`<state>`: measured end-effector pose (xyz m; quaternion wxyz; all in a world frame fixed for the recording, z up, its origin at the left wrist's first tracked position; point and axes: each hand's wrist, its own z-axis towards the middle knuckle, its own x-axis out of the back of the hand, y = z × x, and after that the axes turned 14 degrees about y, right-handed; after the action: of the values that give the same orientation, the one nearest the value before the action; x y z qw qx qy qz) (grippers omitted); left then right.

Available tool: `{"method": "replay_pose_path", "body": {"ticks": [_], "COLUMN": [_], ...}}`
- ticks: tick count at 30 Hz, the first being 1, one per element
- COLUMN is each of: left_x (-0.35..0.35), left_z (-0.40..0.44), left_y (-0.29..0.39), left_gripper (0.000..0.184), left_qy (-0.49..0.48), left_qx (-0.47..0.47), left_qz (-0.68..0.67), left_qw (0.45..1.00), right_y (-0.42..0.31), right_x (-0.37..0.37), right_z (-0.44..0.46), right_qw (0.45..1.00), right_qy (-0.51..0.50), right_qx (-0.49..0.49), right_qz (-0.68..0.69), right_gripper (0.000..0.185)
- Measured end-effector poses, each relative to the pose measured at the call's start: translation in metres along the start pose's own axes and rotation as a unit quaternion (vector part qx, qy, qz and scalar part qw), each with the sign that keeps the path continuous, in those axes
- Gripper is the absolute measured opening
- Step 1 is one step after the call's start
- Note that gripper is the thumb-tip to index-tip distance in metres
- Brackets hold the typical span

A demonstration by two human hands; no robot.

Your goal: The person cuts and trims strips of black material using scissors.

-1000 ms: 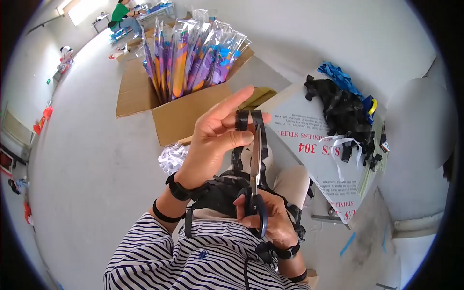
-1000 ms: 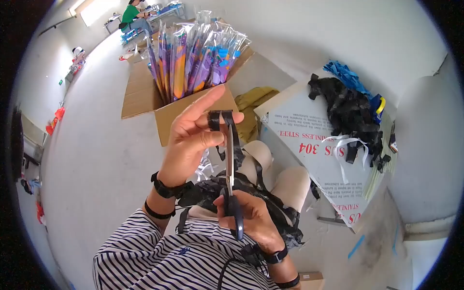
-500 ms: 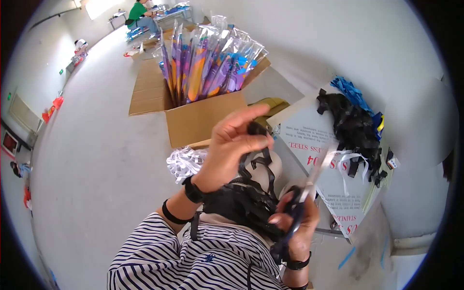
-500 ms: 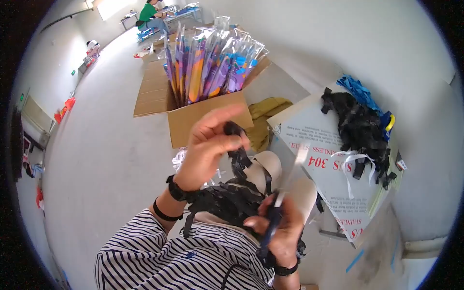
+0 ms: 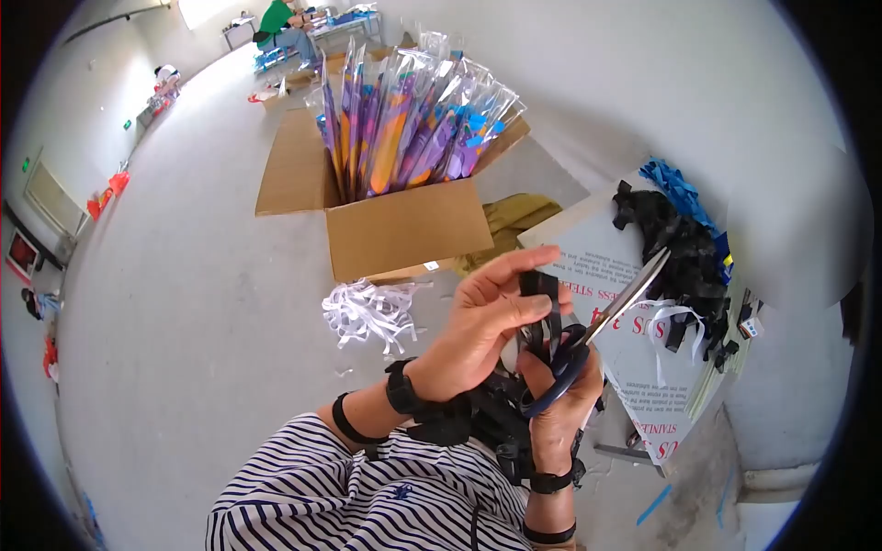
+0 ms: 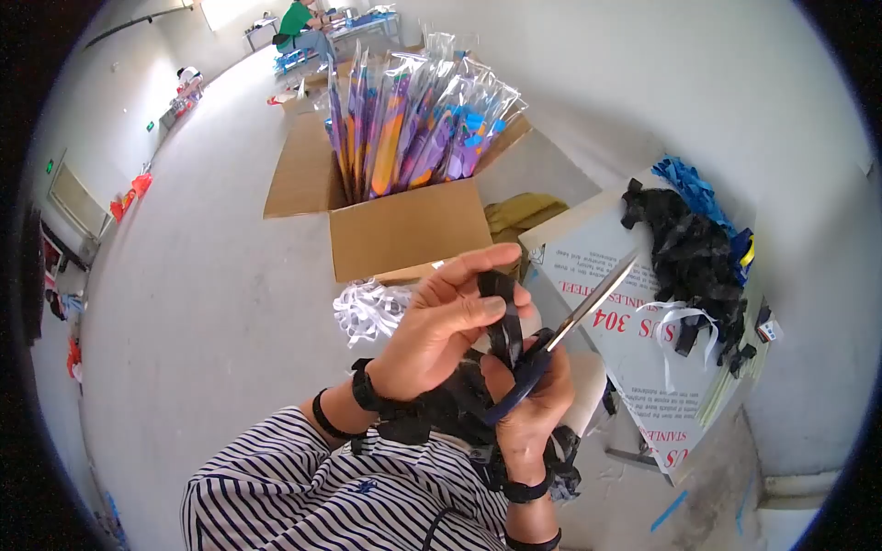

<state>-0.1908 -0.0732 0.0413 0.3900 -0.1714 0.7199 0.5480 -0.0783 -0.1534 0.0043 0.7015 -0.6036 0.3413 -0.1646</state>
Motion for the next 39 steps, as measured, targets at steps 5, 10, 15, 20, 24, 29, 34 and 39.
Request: {"method": "replay_pose_path", "body": {"ticks": [5, 10, 15, 20, 24, 29, 34, 39], "left_x": [0.007, 0.012, 0.012, 0.012, 0.013, 0.011, 0.017, 0.017], "left_z": [0.009, 0.014, 0.011, 0.011, 0.010, 0.012, 0.017, 0.015], "left_y": [0.012, 0.027, 0.037, 0.046, 0.053, 0.052, 0.057, 0.065], "left_gripper": [0.049, 0.051, 0.061, 0.067, 0.066, 0.074, 0.080, 0.083], "left_qy": [0.003, 0.022, 0.011, 0.036, 0.032, -0.007, -0.058, -0.091], "left_qx": [-0.075, -0.108, -0.177, -0.217, -0.237, -0.206, -0.205, -0.193], "left_qz": [0.050, 0.079, 0.179, 0.218, 0.243, 0.270, 0.286, 0.317], "left_qw": [0.996, 0.991, 0.968, 0.951, 0.940, 0.941, 0.934, 0.924], "right_y": [-0.009, -0.014, -0.004, 0.007, 0.006, -0.011, -0.013, -0.015], "right_x": [0.007, 0.011, 0.013, 0.031, 0.056, 0.059, 0.056, 0.058], "right_z": [0.000, -0.004, -0.006, 0.003, 0.017, -0.002, -0.004, -0.010], "right_qw": [0.998, 0.997, 0.994, 0.995, 0.999, 0.992, 0.953, 0.935], "right_qy": [-0.025, -0.028, -0.048, -0.067, -0.021, -0.103, -0.295, -0.323], "right_qx": [-0.052, -0.071, -0.096, -0.038, 0.003, -0.076, -0.046, -0.126], "right_qz": [0.004, 0.009, 0.016, -0.058, -0.039, 0.018, -0.049, -0.078], "right_gripper": [0.036, 0.035, 0.038, 0.039, 0.043, 0.074, 0.085, 0.058]}}
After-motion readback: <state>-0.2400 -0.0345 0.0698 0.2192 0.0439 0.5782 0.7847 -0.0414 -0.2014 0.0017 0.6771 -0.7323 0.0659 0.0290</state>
